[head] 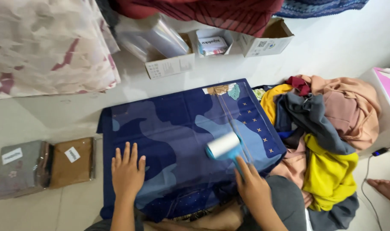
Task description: Cleaning a blue patterned fabric with a lint roller and then folding it
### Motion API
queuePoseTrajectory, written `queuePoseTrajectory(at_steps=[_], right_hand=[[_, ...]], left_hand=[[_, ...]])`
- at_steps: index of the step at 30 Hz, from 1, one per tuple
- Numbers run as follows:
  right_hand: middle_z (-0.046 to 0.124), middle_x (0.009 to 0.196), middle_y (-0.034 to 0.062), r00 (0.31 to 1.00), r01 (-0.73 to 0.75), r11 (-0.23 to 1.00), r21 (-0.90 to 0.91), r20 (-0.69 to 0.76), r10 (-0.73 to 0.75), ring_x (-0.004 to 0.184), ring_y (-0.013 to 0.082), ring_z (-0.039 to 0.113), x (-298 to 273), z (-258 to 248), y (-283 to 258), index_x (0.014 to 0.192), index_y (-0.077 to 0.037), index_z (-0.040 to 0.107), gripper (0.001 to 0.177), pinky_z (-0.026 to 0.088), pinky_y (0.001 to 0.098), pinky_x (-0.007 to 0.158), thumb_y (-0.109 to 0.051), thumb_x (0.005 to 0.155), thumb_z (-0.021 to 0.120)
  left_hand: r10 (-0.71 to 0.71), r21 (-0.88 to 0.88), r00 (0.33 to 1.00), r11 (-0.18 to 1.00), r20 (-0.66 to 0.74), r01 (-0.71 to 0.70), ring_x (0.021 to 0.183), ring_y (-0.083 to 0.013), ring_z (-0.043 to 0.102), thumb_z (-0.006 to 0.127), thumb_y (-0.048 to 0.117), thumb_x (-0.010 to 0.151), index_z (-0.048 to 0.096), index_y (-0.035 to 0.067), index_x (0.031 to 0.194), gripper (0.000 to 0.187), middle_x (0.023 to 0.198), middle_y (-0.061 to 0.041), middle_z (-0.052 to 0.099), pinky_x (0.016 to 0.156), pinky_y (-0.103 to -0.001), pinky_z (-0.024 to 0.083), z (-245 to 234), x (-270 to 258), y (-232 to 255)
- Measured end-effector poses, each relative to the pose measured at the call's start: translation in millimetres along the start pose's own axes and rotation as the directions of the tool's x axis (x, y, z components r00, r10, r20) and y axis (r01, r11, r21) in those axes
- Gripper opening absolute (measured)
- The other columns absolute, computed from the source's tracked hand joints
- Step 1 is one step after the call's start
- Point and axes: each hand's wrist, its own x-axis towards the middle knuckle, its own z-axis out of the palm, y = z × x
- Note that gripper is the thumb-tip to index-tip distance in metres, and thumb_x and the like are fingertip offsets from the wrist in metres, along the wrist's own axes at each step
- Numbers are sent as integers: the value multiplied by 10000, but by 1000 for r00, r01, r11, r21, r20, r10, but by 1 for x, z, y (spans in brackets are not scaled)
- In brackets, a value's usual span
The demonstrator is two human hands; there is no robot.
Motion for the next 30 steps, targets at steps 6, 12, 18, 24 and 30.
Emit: queuePoseTrajectory(at_steps=[6, 12, 18, 24, 30], right_hand=[[644, 921, -23, 985, -144, 989, -38, 94, 147, 793, 326, 708, -43, -44, 42, 1460, -437, 528, 579, 543, 506, 585, -423, 896, 654], [663, 981, 55, 996, -84, 996, -6, -5, 84, 798, 397, 678, 66, 10, 34, 1436, -338, 553, 498, 511, 552, 527, -415, 950, 623], [616, 910, 186, 999, 25, 989, 145, -49, -18, 689, 545, 622, 209, 79, -8, 1361, -274, 533, 402, 463, 637, 540, -322, 968, 602], [653, 969, 228, 999, 44, 980, 196, -21, -41, 792, 553, 638, 243, 87, -14, 1370, -232, 538, 413, 486, 661, 620, -304, 967, 589], [676, 1013, 156, 997, 30, 994, 108, -70, -23, 828, 456, 686, 105, 42, 38, 1406, -266, 561, 467, 529, 566, 661, -344, 952, 642]], left_hand=[[-24, -2, 998, 1000, 53, 24, 1564, -370, 231, 318, 532, 1035, 357, 239, 1610, 647, 1699, -28, 302, 1233, -524, 207, -5, 1, 4], [-21, 6, 999, 1000, 46, 21, 1558, -378, 242, 345, 529, 1022, 363, 238, 1604, 651, 1694, -24, 309, 1229, -529, 219, 3, 1, 1], [8, 30, 999, 1000, -52, -7, 1534, -386, 311, 399, 525, 1006, 420, 234, 1574, 639, 1664, -37, 378, 1206, -532, 279, 6, 1, -3], [-21, -11, 999, 1000, 31, 22, 1560, -361, 233, 340, 559, 1020, 355, 251, 1597, 654, 1686, -10, 309, 1232, -514, 218, -1, 2, 0], [21, 54, 998, 998, -64, -17, 1523, -391, 342, 415, 537, 992, 430, 242, 1569, 648, 1658, -35, 396, 1198, -531, 304, 12, 2, -6]])
